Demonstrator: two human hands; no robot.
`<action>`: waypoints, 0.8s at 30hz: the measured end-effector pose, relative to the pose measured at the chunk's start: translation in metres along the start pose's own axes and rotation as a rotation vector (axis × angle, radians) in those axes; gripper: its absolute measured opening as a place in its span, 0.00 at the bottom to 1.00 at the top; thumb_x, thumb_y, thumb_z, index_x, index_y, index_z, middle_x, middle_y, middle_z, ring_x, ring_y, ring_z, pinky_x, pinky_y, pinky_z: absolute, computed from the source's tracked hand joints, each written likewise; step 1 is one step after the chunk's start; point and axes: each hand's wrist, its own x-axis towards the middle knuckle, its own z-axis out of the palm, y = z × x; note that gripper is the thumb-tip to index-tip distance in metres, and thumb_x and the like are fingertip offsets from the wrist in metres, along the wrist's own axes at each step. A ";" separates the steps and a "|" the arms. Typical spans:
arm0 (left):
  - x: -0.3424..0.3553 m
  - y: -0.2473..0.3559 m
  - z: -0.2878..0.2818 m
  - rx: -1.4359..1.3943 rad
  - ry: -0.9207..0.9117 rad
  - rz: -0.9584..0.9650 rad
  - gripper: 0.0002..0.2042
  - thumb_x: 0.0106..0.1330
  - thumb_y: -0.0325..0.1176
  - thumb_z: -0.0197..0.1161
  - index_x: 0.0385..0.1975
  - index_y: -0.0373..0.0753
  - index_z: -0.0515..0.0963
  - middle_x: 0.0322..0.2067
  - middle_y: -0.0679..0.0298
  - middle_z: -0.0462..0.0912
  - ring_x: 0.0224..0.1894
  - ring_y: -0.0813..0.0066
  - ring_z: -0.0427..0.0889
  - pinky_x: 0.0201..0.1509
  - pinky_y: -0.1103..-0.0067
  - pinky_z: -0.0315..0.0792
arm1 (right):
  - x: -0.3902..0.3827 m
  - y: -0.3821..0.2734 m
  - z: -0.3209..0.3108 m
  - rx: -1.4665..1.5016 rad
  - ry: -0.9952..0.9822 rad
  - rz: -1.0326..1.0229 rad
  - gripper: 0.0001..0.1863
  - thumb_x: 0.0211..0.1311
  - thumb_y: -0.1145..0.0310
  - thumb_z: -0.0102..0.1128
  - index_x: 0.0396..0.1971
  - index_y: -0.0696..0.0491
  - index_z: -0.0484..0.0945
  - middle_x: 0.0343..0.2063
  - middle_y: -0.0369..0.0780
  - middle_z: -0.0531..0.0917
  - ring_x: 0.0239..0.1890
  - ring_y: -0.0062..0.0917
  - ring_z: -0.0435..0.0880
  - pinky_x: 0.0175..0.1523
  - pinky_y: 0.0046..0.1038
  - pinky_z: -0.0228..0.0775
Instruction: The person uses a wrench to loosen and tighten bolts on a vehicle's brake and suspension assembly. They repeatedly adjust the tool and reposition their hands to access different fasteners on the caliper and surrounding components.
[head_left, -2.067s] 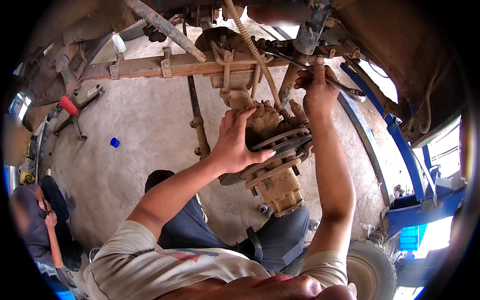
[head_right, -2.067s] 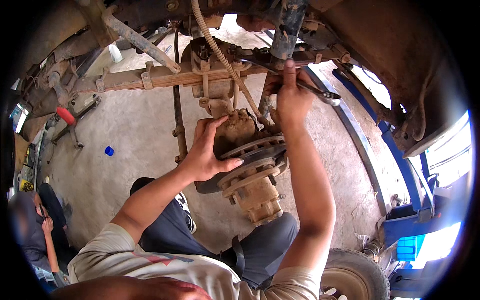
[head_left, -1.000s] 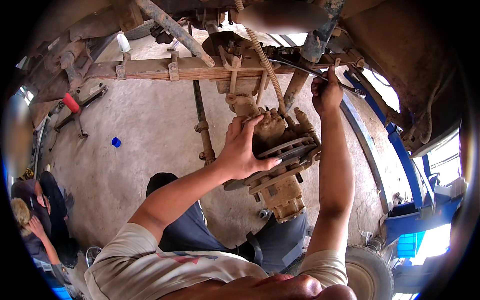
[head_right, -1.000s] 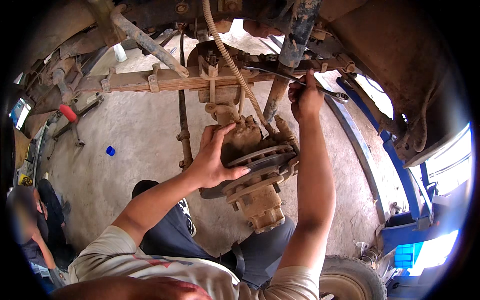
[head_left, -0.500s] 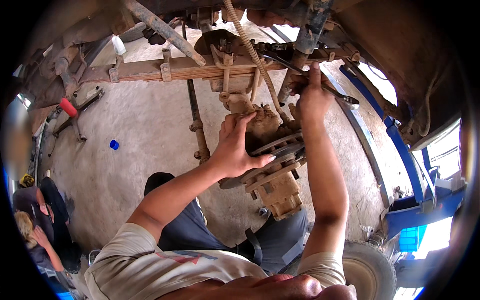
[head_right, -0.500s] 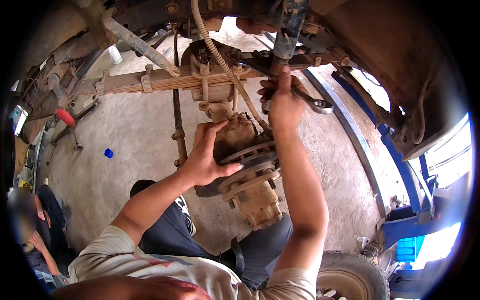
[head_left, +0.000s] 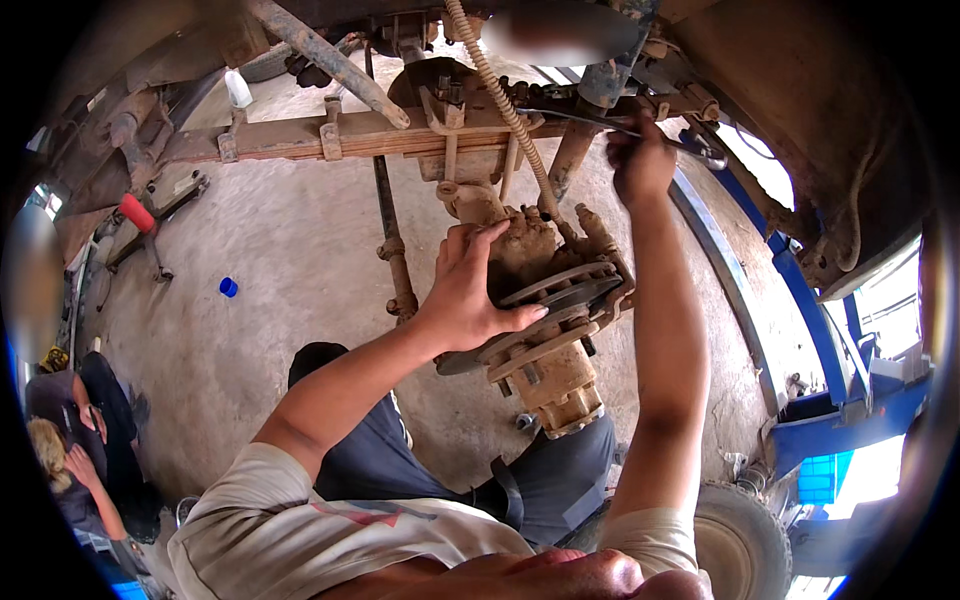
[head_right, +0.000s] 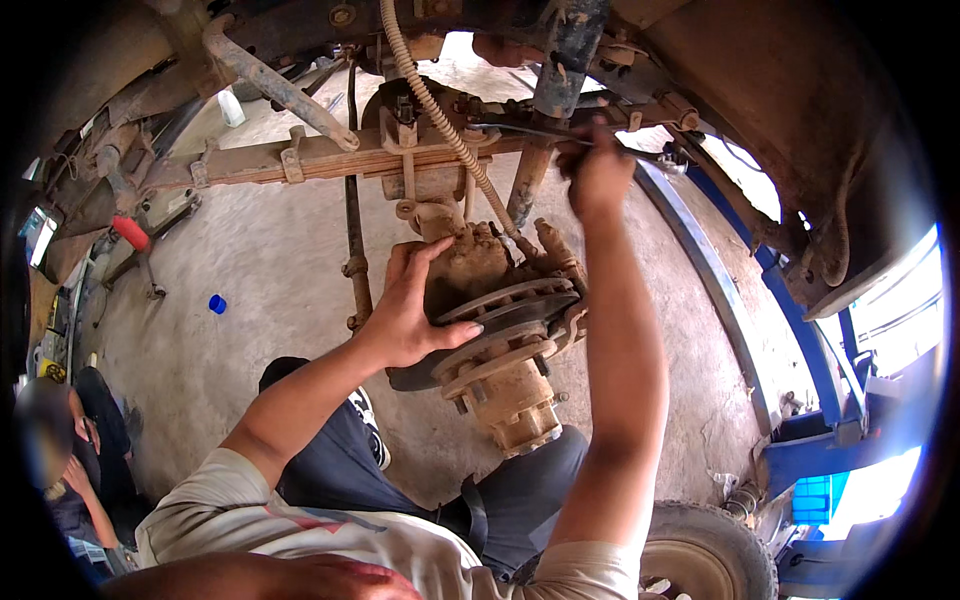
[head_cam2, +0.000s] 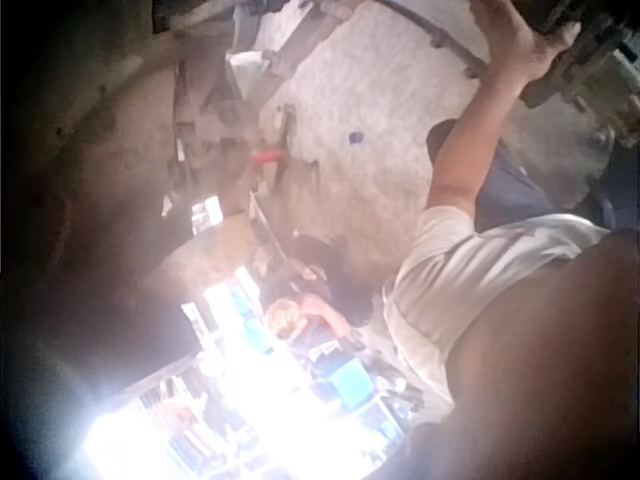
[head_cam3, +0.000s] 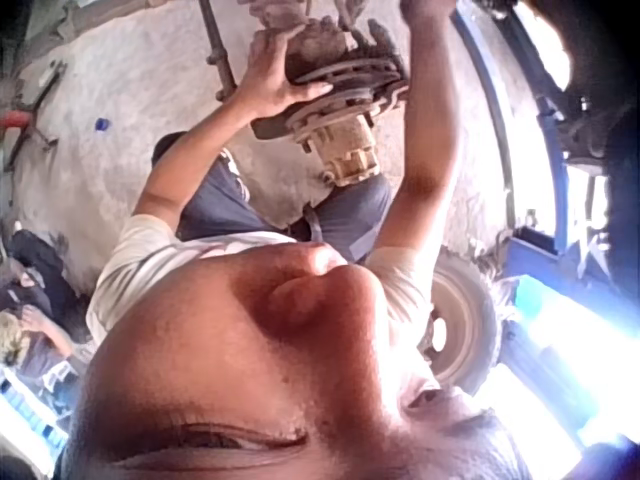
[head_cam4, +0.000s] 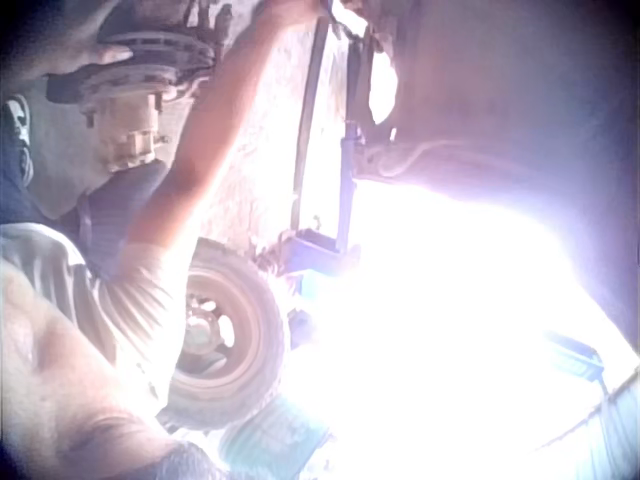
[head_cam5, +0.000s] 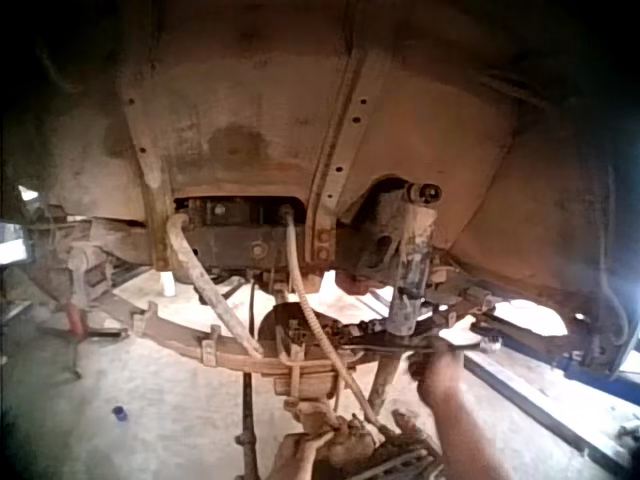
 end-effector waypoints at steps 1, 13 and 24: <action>-0.001 0.001 0.002 -0.006 -0.007 -0.008 0.49 0.46 0.50 0.73 0.65 0.37 0.53 0.53 0.47 0.58 0.58 0.49 0.61 0.65 0.63 0.56 | 0.026 0.006 -0.028 0.179 0.022 0.200 0.15 0.67 0.55 0.52 0.29 0.51 0.72 0.17 0.40 0.77 0.15 0.22 0.70 0.17 0.19 0.56; 0.000 -0.004 0.000 0.018 0.002 0.067 0.50 0.47 0.53 0.71 0.66 0.37 0.52 0.53 0.47 0.58 0.58 0.51 0.60 0.64 0.63 0.57 | -0.043 -0.007 0.004 0.065 0.188 -0.213 0.18 0.69 0.58 0.49 0.25 0.56 0.71 0.12 0.43 0.76 0.10 0.27 0.72 0.14 0.25 0.61; 0.001 -0.001 -0.002 0.008 0.007 0.046 0.49 0.46 0.52 0.72 0.64 0.34 0.53 0.53 0.46 0.58 0.58 0.49 0.61 0.65 0.63 0.57 | -0.101 -0.011 0.063 -0.210 0.067 -0.313 0.19 0.67 0.57 0.56 0.28 0.60 0.70 0.18 0.44 0.81 0.15 0.23 0.78 0.21 0.23 0.71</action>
